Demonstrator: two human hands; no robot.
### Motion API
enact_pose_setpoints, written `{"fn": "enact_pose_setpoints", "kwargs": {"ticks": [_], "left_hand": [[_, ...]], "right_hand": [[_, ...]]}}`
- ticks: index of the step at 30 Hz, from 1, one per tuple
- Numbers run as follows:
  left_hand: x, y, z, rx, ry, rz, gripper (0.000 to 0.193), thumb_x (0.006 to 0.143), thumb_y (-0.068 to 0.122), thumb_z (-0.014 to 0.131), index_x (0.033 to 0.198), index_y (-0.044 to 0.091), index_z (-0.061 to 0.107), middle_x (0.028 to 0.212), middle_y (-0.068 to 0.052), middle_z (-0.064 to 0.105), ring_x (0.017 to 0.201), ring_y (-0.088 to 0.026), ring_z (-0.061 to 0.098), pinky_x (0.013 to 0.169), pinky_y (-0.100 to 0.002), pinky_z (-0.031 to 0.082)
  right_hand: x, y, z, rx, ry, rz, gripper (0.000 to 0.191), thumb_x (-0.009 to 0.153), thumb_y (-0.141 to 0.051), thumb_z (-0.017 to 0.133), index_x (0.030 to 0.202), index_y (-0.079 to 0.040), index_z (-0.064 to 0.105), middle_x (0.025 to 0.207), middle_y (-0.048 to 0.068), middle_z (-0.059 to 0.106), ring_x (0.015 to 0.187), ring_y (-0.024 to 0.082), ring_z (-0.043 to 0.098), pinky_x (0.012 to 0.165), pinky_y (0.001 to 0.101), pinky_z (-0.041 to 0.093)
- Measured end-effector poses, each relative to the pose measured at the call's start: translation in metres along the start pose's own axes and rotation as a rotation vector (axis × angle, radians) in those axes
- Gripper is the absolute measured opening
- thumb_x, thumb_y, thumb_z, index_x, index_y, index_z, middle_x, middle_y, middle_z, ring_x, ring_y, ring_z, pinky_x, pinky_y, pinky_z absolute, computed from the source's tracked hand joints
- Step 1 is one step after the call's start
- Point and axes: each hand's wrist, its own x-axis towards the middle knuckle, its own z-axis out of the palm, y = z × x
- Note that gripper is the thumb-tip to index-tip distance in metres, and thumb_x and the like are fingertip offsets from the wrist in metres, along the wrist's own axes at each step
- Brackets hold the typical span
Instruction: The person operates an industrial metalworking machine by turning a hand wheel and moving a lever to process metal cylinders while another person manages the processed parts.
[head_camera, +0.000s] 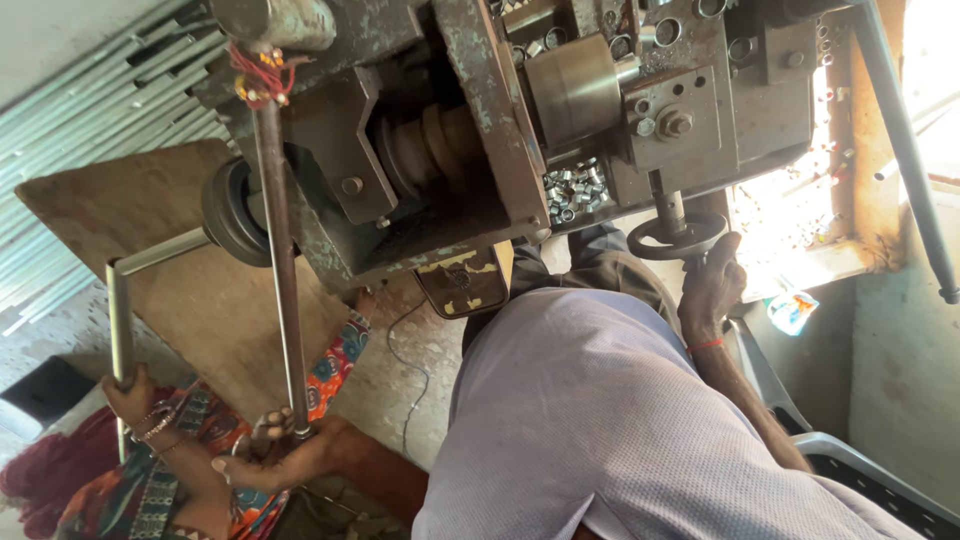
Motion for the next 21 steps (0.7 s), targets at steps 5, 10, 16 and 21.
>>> {"fn": "enact_pose_setpoints", "kwargs": {"ticks": [5, 10, 16, 21], "left_hand": [[0.01, -0.007, -0.001, -0.535, 0.322, -0.796, 0.046, 0.095, 0.049, 0.07, 0.089, 0.005, 0.054, 0.066, -0.002, 0.046, 0.06, -0.014, 0.056, 0.059, -0.024, 0.049], [0.01, -0.019, -0.005, -0.538, 0.318, -0.753, 0.047, 0.096, 0.047, 0.071, 0.088, 0.004, 0.054, 0.064, -0.003, 0.045, 0.061, -0.015, 0.057, 0.06, -0.025, 0.051], [0.008, -0.025, -0.008, -0.574, 0.301, -0.684, 0.047, 0.096, 0.047, 0.069, 0.088, 0.003, 0.056, 0.067, -0.002, 0.048, 0.061, -0.015, 0.058, 0.057, -0.026, 0.051], [0.01, -0.025, -0.008, -0.515, 0.308, -0.727, 0.047, 0.097, 0.047, 0.07, 0.084, 0.006, 0.052, 0.063, -0.003, 0.046, 0.058, -0.015, 0.057, 0.056, -0.025, 0.051]], "right_hand": [[0.006, 0.006, -0.011, 0.005, -0.013, 0.026, 0.087, 0.108, -0.069, 0.026, 0.071, -0.002, 0.068, 0.058, 0.004, 0.058, 0.053, 0.013, 0.055, 0.053, 0.032, 0.043], [0.013, 0.003, -0.006, 0.044, -0.02, 0.021, 0.084, 0.109, -0.067, 0.031, 0.066, -0.001, 0.06, 0.057, 0.006, 0.055, 0.052, 0.014, 0.053, 0.048, 0.0327, 0.041], [0.014, -0.001, -0.022, 0.027, -0.055, 0.008, 0.081, 0.111, -0.065, 0.033, 0.068, -0.002, 0.059, 0.06, 0.005, 0.054, 0.054, 0.013, 0.052, 0.049, 0.0341, 0.04], [-0.002, 0.015, -0.005, -0.231, -0.289, -0.027, 0.066, 0.109, -0.056, 0.045, 0.082, 0.0, 0.066, 0.071, 0.011, 0.061, 0.059, 0.017, 0.056, 0.057, 0.0391, 0.045]]}}
